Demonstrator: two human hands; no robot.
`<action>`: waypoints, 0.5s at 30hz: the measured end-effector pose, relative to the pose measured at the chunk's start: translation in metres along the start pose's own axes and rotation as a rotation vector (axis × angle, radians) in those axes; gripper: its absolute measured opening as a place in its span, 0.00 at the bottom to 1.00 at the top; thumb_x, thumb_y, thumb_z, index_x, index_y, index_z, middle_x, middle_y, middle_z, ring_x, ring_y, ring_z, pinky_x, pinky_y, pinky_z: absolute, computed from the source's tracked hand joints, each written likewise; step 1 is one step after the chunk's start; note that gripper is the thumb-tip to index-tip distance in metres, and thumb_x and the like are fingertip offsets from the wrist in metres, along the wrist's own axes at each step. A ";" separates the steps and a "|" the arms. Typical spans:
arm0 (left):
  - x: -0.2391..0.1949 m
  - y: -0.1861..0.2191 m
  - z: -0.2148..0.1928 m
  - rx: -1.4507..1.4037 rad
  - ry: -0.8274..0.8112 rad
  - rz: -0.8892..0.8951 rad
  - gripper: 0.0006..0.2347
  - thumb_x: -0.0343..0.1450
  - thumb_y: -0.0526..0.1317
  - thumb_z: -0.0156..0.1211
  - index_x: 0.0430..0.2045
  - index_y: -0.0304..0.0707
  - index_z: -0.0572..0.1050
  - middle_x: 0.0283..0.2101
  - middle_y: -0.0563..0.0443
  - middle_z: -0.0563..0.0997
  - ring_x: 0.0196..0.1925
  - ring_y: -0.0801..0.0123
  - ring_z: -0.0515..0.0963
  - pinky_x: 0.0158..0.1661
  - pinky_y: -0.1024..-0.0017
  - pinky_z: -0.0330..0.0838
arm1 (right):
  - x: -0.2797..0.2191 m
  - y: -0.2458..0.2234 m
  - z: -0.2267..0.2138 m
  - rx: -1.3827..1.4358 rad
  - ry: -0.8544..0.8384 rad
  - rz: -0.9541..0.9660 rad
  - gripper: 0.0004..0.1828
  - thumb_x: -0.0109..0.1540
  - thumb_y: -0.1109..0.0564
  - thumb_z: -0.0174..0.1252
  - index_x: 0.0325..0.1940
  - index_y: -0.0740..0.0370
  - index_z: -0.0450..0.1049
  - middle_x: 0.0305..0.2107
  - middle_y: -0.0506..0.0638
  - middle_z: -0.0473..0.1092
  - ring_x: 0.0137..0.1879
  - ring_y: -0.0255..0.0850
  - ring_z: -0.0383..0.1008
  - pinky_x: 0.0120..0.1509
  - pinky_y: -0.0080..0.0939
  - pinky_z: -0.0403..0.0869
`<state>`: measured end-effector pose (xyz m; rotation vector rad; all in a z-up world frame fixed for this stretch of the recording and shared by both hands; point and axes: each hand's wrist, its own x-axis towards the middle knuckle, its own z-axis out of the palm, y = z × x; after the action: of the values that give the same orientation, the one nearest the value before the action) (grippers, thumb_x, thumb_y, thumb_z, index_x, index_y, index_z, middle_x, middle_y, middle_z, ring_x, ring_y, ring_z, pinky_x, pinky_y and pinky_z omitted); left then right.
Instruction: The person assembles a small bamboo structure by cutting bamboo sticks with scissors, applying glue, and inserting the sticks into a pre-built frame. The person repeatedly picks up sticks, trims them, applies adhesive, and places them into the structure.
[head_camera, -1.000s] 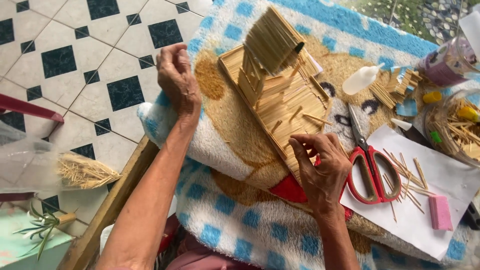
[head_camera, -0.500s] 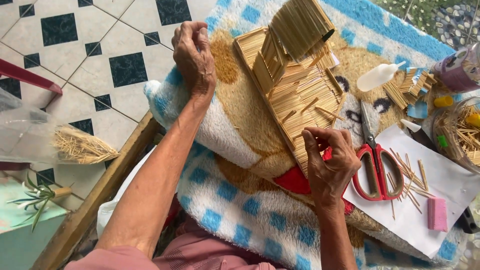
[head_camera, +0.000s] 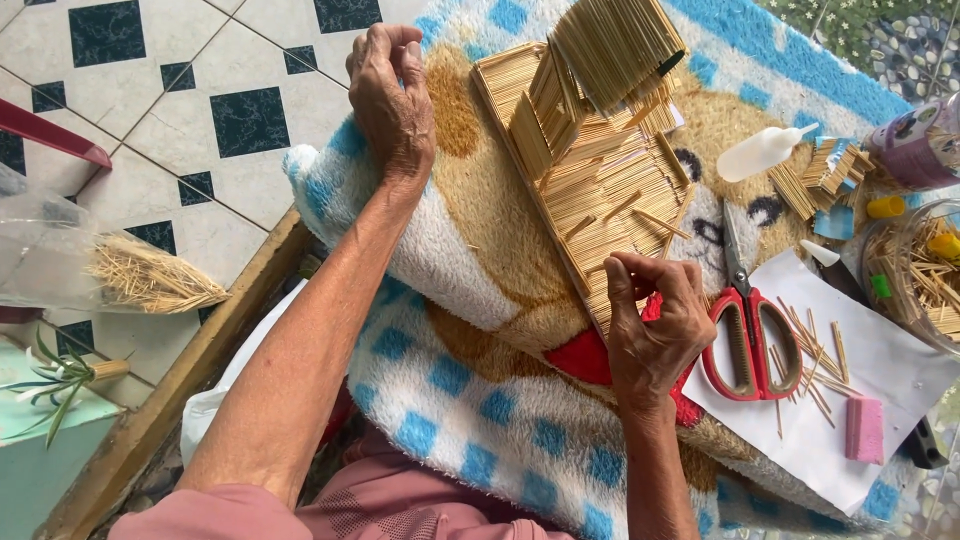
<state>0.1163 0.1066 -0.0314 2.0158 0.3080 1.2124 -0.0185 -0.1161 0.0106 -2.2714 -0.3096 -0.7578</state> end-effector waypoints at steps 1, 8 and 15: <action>0.000 0.000 0.000 0.001 0.000 -0.001 0.02 0.62 0.34 0.47 0.23 0.41 0.67 0.26 0.52 0.70 0.32 0.66 0.68 0.29 0.73 0.68 | -0.001 0.000 0.000 0.000 -0.001 0.000 0.04 0.56 0.60 0.57 0.30 0.63 0.70 0.22 0.48 0.66 0.27 0.34 0.62 0.31 0.32 0.65; 0.000 0.001 0.000 0.018 -0.013 -0.020 0.02 0.62 0.34 0.46 0.23 0.42 0.67 0.25 0.53 0.70 0.32 0.67 0.68 0.28 0.73 0.68 | -0.002 0.001 0.002 0.018 0.014 0.003 0.04 0.56 0.61 0.56 0.30 0.65 0.69 0.23 0.50 0.65 0.28 0.35 0.62 0.31 0.32 0.65; 0.000 0.003 -0.001 0.021 -0.015 -0.018 0.01 0.62 0.34 0.47 0.22 0.42 0.66 0.25 0.54 0.69 0.31 0.68 0.67 0.27 0.72 0.68 | -0.002 0.001 0.003 0.004 0.018 0.022 0.05 0.56 0.60 0.56 0.30 0.65 0.69 0.23 0.50 0.65 0.28 0.36 0.63 0.32 0.33 0.65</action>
<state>0.1151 0.1051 -0.0288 2.0351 0.3326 1.1864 -0.0185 -0.1151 0.0074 -2.2591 -0.2773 -0.7648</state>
